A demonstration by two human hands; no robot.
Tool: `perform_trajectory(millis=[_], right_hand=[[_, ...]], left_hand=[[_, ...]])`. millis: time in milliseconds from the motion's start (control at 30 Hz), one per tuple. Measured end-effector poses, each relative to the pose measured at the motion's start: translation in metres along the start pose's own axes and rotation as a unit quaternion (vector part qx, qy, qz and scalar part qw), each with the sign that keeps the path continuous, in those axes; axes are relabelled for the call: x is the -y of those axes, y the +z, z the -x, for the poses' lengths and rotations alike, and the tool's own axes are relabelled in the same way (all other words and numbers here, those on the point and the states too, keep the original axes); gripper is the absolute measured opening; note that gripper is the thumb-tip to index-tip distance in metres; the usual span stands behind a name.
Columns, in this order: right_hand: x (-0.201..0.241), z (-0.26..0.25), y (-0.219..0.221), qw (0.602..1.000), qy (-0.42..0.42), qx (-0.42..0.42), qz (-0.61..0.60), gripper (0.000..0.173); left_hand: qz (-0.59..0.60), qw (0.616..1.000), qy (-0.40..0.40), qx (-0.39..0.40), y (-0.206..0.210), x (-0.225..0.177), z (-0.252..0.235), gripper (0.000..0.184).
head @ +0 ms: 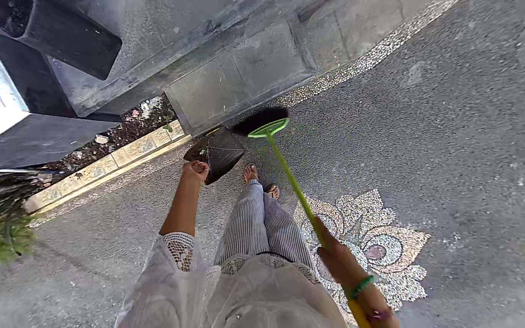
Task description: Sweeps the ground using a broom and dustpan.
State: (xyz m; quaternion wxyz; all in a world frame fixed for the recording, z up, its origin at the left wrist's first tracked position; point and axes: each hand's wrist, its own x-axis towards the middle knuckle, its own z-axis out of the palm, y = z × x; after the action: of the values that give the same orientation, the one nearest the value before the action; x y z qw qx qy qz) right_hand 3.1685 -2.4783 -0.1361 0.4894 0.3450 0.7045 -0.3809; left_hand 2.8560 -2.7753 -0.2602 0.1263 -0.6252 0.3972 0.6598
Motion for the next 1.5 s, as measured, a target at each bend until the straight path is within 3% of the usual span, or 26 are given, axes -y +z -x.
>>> perform_trajectory(millis=[167,267,400,533,633,800,867,1067,1167,1267,1400,1500], right_hand=[[-0.007,-0.042,-0.051,0.991,0.056,-0.118,-0.004,0.085],[0.02,-0.093,-0.056,0.989,0.075,-0.127,0.0,0.084],[0.065,-0.125,0.008,0.996,0.075,-0.031,0.042,0.085],[0.088,-0.102,0.067,0.994,0.054,0.032,0.087,0.089],[0.069,-0.067,0.062,0.999,0.017,0.013,0.03,0.085],[0.048,-0.003,0.055,0.995,0.065,-0.064,-0.028,0.085],[0.047,-0.009,0.052,0.988,0.076,-0.12,-0.064,0.083],[0.096,-0.085,0.051,0.966,0.072,-0.219,-0.118,0.07],[0.142,-0.108,0.085,0.979,0.074,-0.183,-0.056,0.068],[0.189,-0.108,0.151,0.993,0.054,-0.103,0.033,0.079],[0.238,-0.072,0.241,0.991,0.059,0.019,0.121,0.087],[0.239,-0.049,0.263,0.988,0.042,0.058,0.139,0.086]], left_hand=[[0.005,1.0,-0.003,0.012,-0.013,0.004,-0.011,0.013],[0.004,1.0,0.0,0.013,-0.017,0.008,-0.009,0.009],[0.006,1.0,0.0,0.013,-0.017,0.014,-0.009,0.007],[0.032,0.999,-0.016,0.007,-0.033,0.0,-0.013,0.002],[0.048,0.997,-0.039,0.038,-0.07,-0.03,-0.014,0.004],[0.084,0.986,-0.104,0.1,-0.161,-0.082,-0.024,0.011],[0.1,0.981,-0.114,0.123,-0.191,-0.101,-0.034,0.017],[0.129,0.979,-0.136,0.074,-0.252,-0.161,-0.052,0.017],[0.111,0.984,-0.123,0.062,-0.268,-0.187,-0.067,0.021],[0.103,0.989,-0.096,0.035,-0.27,-0.208,-0.081,0.021],[0.063,0.997,-0.051,-0.011,-0.25,-0.227,-0.091,0.011],[0.057,0.998,-0.032,-0.007,-0.229,-0.234,-0.096,0.016]])
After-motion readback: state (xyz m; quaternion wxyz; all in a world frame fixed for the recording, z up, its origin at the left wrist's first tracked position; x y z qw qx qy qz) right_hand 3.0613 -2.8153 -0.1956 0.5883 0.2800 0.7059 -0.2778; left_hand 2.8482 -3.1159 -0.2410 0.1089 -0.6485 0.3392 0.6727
